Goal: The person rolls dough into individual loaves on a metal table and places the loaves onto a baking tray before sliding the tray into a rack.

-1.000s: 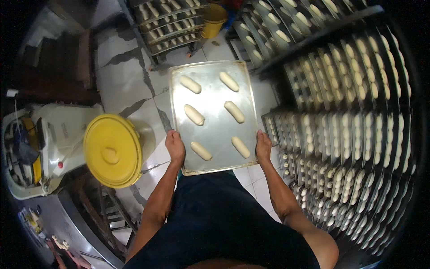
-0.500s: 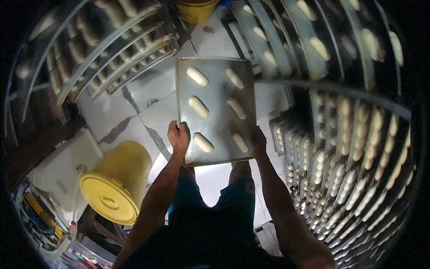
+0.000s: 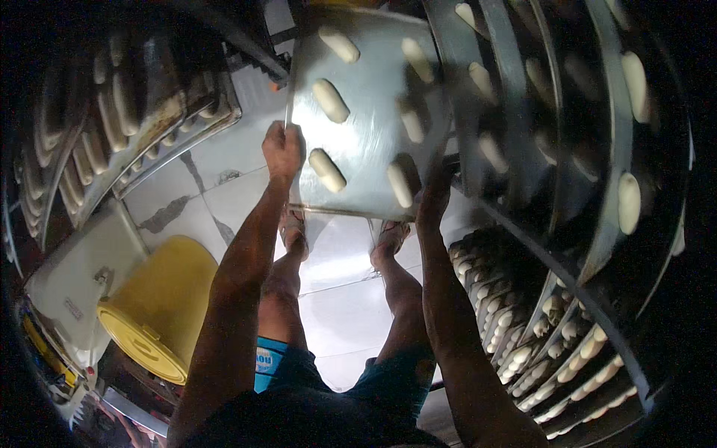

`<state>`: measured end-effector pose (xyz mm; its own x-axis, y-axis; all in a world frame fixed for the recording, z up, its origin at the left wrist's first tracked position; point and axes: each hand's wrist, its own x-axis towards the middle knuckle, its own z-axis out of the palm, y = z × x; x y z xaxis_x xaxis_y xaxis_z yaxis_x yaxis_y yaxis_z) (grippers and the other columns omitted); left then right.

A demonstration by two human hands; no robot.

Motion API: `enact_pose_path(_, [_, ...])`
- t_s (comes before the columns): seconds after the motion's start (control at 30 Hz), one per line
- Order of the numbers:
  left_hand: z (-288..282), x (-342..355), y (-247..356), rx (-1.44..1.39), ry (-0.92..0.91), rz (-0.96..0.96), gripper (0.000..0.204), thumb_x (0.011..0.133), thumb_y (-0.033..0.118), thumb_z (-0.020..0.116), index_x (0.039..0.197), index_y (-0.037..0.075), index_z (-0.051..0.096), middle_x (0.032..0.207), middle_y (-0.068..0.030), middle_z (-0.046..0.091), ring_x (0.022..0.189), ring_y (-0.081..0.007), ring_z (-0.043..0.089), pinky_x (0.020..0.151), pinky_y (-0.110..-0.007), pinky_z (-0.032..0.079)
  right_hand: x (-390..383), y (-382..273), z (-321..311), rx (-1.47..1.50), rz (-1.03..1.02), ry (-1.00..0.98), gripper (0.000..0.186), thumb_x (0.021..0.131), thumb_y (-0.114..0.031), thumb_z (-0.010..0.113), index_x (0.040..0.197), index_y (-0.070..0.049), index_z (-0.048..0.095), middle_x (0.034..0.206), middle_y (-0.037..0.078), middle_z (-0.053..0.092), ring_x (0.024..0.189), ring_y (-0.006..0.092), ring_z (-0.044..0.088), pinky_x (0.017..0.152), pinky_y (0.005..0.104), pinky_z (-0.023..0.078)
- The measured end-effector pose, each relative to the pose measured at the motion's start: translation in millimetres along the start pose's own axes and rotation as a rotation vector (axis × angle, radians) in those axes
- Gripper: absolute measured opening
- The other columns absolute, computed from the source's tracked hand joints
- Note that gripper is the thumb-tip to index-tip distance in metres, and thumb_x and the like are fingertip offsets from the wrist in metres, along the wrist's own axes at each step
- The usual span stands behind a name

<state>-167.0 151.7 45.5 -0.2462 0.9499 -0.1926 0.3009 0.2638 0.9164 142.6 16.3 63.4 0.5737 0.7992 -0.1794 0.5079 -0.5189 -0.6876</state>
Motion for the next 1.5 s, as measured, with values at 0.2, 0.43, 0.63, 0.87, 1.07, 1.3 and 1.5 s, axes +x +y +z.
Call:
enact_pose_path(0.2, [49,18,-25,-0.253,0.066,-0.109,0.023,0.105,0.019,0.058,0.087,0.005,0.053,0.073,0.0021,0.054,0.065,-0.0067,0.049,0.058,-0.025,0.045,90,1,7,-0.376,-0.007,-0.251,0.052,0.109,-0.015,0.043,0.157,0.002,0.035,0.158,0.023,0.04,0.145,0.0348,0.039,0.12,0.0417,0.03])
enact_pose_path(0.43, [75,2,-61,-0.234,0.091,-0.179,0.023,0.11,0.02,0.051,0.091,0.008,0.049,0.076,0.0034,0.048,0.065,-0.0066,0.045,0.055,-0.025,0.042,109,-23,1,-0.329,0.035,-0.395,0.057,0.109,-0.019,0.039,0.16,0.002,0.026,0.167,0.022,0.025,0.155,0.0281,0.028,0.127,0.0382,0.023])
enact_pose_path(0.63, [103,-28,-22,-0.128,-0.063,-0.081,0.035,0.112,0.03,0.043,0.088,0.004,0.043,0.07,-0.0031,0.044,0.068,-0.0141,0.044,0.064,-0.035,0.045,84,-4,-8,-0.697,-0.383,-0.264,0.04,0.104,-0.019,0.052,0.139,0.002,0.054,0.139,0.021,0.061,0.127,0.0354,0.058,0.108,0.0427,0.043])
enact_pose_path(0.87, [140,-45,5,-0.136,0.012,-0.157,0.031,0.111,0.027,0.045,0.095,0.002,0.052,0.073,-0.0098,0.051,0.068,-0.0187,0.05,0.065,-0.036,0.045,-59,-85,-49,-0.263,-0.296,-0.102,0.052,0.101,-0.019,0.056,0.146,0.003,0.042,0.132,0.029,0.058,0.125,0.0428,0.055,0.109,0.0472,0.042])
enact_pose_path(1.07, [198,-51,40,-0.151,-0.198,-0.107,0.027,0.109,0.024,0.05,0.094,0.001,0.053,0.068,-0.0108,0.056,0.06,-0.0201,0.053,0.06,-0.036,0.047,-141,-26,-80,-0.328,0.086,-0.647,0.047,0.103,-0.022,0.057,0.145,-0.004,0.044,0.12,0.029,0.068,0.109,0.0428,0.069,0.099,0.0474,0.055])
enact_pose_path(1.3, [245,-47,39,-0.235,-0.236,-0.071,0.03,0.11,0.028,0.052,0.088,0.008,0.047,0.064,-0.0007,0.051,0.053,-0.01,0.049,0.049,-0.031,0.044,-122,-43,-58,-0.06,0.212,-0.552,0.035,0.098,-0.024,0.067,0.128,-0.006,0.062,0.107,0.024,0.072,0.102,0.0386,0.071,0.09,0.0438,0.055])
enact_pose_path(1.5, [254,-44,45,-0.221,-0.241,-0.059,0.031,0.11,0.028,0.052,0.087,0.006,0.049,0.064,-0.003,0.054,0.054,-0.0104,0.051,0.05,-0.031,0.045,-110,-28,-58,0.009,0.291,-0.498,0.035,0.097,-0.022,0.069,0.127,-0.005,0.063,0.1,0.019,0.074,0.095,0.031,0.073,0.086,0.0388,0.056])
